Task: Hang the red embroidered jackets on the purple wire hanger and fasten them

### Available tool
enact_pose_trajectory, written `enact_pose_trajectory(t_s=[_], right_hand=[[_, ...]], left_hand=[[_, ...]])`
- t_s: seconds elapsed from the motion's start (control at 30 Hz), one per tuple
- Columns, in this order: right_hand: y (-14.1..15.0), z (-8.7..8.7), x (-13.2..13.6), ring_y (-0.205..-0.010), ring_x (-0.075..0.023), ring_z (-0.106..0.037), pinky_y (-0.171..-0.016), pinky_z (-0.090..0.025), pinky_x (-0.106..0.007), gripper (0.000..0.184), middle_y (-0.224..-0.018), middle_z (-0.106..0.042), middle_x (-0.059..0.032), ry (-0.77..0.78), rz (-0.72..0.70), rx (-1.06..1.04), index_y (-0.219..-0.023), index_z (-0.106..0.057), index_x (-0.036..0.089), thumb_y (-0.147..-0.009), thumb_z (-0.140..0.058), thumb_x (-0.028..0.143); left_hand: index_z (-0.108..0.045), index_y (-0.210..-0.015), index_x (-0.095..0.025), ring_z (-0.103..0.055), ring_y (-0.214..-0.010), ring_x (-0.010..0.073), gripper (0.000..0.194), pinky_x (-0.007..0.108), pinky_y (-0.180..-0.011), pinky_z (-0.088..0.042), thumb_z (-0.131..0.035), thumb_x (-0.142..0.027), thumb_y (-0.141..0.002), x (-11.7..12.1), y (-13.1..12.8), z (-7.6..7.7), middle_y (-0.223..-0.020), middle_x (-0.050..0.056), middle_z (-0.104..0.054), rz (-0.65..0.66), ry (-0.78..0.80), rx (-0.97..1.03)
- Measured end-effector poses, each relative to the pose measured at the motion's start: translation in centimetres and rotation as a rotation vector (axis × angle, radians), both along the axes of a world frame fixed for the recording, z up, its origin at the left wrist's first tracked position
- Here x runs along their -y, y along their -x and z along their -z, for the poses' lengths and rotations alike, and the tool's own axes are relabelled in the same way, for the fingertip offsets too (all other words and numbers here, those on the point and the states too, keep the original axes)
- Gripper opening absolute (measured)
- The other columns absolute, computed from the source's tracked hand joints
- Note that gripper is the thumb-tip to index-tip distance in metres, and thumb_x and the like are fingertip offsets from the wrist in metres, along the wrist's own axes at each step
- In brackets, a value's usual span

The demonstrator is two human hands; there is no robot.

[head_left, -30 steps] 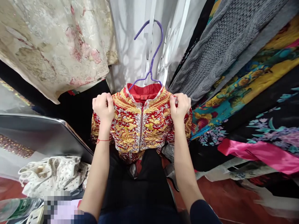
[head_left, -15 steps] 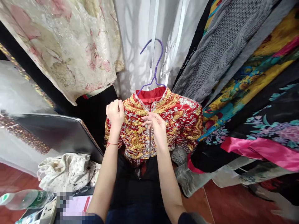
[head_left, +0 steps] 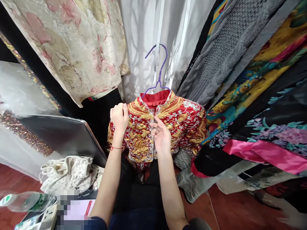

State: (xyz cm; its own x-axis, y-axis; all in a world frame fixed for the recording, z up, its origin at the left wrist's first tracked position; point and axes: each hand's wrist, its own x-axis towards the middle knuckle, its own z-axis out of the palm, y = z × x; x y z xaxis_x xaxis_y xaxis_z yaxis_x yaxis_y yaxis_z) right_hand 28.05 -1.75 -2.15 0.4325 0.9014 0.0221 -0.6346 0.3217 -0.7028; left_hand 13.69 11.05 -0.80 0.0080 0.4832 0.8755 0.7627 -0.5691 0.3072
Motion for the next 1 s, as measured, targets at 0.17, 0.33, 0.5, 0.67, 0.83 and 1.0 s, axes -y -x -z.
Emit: enact_pose_trajectory(t_s=[0.17,0.33,0.5,0.67,0.83,1.0], right_hand=[[0.0,0.3,-1.2,-0.042,-0.0041,-0.041,-0.040,-0.029,-0.020,0.029,-0.064,-0.065,0.0038,0.023,0.008,-0.087,-0.095,-0.069,0.017,-0.072,-0.065,0.033],[0.1,-0.2,-2.4,-0.038,-0.0033,-0.043,-0.039,-0.029,-0.020,0.032,-0.062,-0.063,0.0044,0.023,0.101,0.160,-0.083,-0.064,0.017,-0.071,-0.076,0.044],[-0.2,-0.4,-2.9,-0.036,-0.0035,-0.044,-0.039,-0.032,-0.020,0.032,-0.055,-0.058,0.0072,-0.033,0.121,0.248,-0.072,-0.058,0.018,-0.072,-0.076,0.044],[-0.3,0.7,-2.2,-0.034,-0.0028,-0.038,-0.036,-0.027,-0.019,0.033,-0.048,-0.048,0.0109,-0.015,0.136,0.247,-0.068,-0.053,0.020,-0.073,-0.075,0.044],[-0.5,4.1,-0.6,-0.032,-0.0023,-0.030,-0.035,-0.022,-0.020,0.035,-0.041,-0.036,0.0136,0.074,0.122,0.228,-0.064,-0.051,0.021,-0.070,-0.078,0.043],[-0.6,9.5,1.7,-0.031,-0.0020,-0.024,-0.035,-0.014,-0.020,0.038,-0.038,-0.028,0.0143,0.236,0.077,0.162,-0.058,-0.047,0.021,-0.064,-0.078,0.042]], left_hand=[[-0.041,-0.067,-0.021,-0.046,-0.063,0.0173,0.040,0.034,-0.069,-0.030,-0.028,-0.035,-0.103,0.4,0.1,-0.1,-0.065,0.002,-0.049,0.003,0.007,-0.016],[-0.041,-0.066,-0.021,-0.046,-0.063,0.0172,0.040,0.035,-0.069,-0.030,-0.030,-0.035,-0.102,0.4,0.1,-0.1,-0.064,0.001,-0.048,0.003,0.014,-0.001],[-0.044,-0.068,-0.021,-0.048,-0.065,0.0179,0.040,0.035,-0.071,-0.032,-0.029,-0.035,-0.102,0.5,0.1,-0.1,-0.067,0.002,-0.051,0.010,0.014,-0.006],[-0.050,-0.072,-0.020,-0.052,-0.070,0.0196,0.039,0.036,-0.075,-0.034,-0.030,-0.036,-0.102,0.6,0.0,0.2,-0.071,0.004,-0.055,0.031,0.047,0.020],[-0.057,-0.085,-0.020,-0.058,-0.079,0.0204,0.035,0.038,-0.084,-0.039,-0.031,-0.036,-0.102,1.1,0.6,-0.6,-0.083,0.007,-0.064,0.117,0.096,0.003],[-0.056,-0.119,-0.020,-0.055,-0.121,0.0243,0.029,0.042,-0.108,-0.037,-0.049,-0.037,-0.097,4.7,1.1,-0.6,-0.125,0.013,-0.063,0.178,0.097,0.031]])
